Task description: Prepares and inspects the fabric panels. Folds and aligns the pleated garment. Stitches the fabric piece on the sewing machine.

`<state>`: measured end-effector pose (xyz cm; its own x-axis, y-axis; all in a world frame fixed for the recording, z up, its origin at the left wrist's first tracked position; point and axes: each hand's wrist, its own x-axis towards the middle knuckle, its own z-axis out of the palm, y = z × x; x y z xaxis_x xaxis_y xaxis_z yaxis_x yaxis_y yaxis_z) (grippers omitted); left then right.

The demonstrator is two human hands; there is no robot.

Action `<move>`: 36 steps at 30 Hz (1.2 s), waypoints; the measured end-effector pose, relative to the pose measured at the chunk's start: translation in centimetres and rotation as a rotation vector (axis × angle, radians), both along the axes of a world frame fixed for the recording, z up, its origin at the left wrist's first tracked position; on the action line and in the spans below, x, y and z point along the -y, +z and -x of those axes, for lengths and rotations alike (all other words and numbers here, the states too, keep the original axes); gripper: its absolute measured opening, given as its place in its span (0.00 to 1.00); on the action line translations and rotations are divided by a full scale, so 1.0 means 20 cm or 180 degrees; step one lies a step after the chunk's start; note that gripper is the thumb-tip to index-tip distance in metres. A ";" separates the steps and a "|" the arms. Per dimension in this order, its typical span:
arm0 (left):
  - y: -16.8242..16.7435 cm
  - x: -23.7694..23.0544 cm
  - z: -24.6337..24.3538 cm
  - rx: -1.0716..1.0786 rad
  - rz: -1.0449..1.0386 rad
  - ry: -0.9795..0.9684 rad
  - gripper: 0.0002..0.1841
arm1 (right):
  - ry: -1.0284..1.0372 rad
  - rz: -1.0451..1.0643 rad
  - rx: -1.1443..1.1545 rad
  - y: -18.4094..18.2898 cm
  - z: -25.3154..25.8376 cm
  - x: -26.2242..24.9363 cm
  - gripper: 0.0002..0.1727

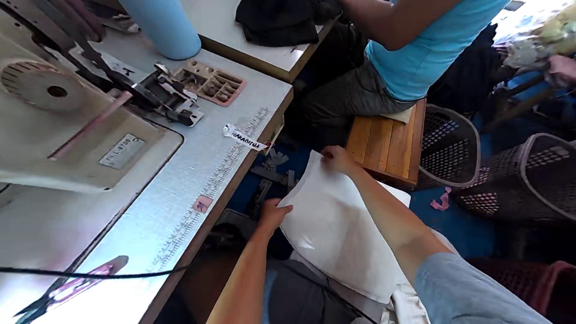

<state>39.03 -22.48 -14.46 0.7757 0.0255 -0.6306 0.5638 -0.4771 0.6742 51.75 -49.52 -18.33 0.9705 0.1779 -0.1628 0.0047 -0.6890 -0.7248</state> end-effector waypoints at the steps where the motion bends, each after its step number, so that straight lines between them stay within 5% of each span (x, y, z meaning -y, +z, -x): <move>1: 0.00 0.00 0.02 0.0020 0.0084 0.0080 0.16 | -0.0094 0.0341 0.0175 0.02 0.05 -0.03 0.18; 5: 0.02 -0.01 0.05 0.0081 0.0377 0.0357 0.17 | 0.0047 0.0914 0.1010 0.08 0.26 -0.11 0.24; 11: 0.04 -0.01 0.06 0.0249 0.0503 0.0372 0.24 | 0.0349 0.1625 0.0240 0.00 0.37 -0.14 0.35; 17: 0.02 -0.01 0.07 0.0458 0.0317 0.0206 0.34 | 0.0628 0.1217 0.0025 0.11 0.66 -0.30 0.28; 21: -0.03 -0.01 0.09 0.0583 -0.0005 -0.0364 0.28 | 0.1100 0.0615 -0.0060 0.17 0.93 -0.41 0.29; 23: -0.05 0.02 0.10 0.0475 -0.0124 -0.0726 0.21 | 0.0658 0.0254 0.0218 0.18 1.03 -0.30 0.28; 26: -0.06 0.05 0.10 0.0422 -0.0326 -0.0844 0.20 | -0.1435 0.0215 0.0915 0.17 1.13 0.13 0.20; 30: -0.05 0.05 0.09 0.0663 -0.0751 -0.0609 0.20 | -0.3428 -0.0333 -0.0804 -0.08 1.29 0.88 0.23; 36: 0.07 0.02 0.12 0.0830 -0.1274 -0.0353 0.17 | -0.3409 -0.1783 -0.1885 -0.23 1.40 1.05 0.23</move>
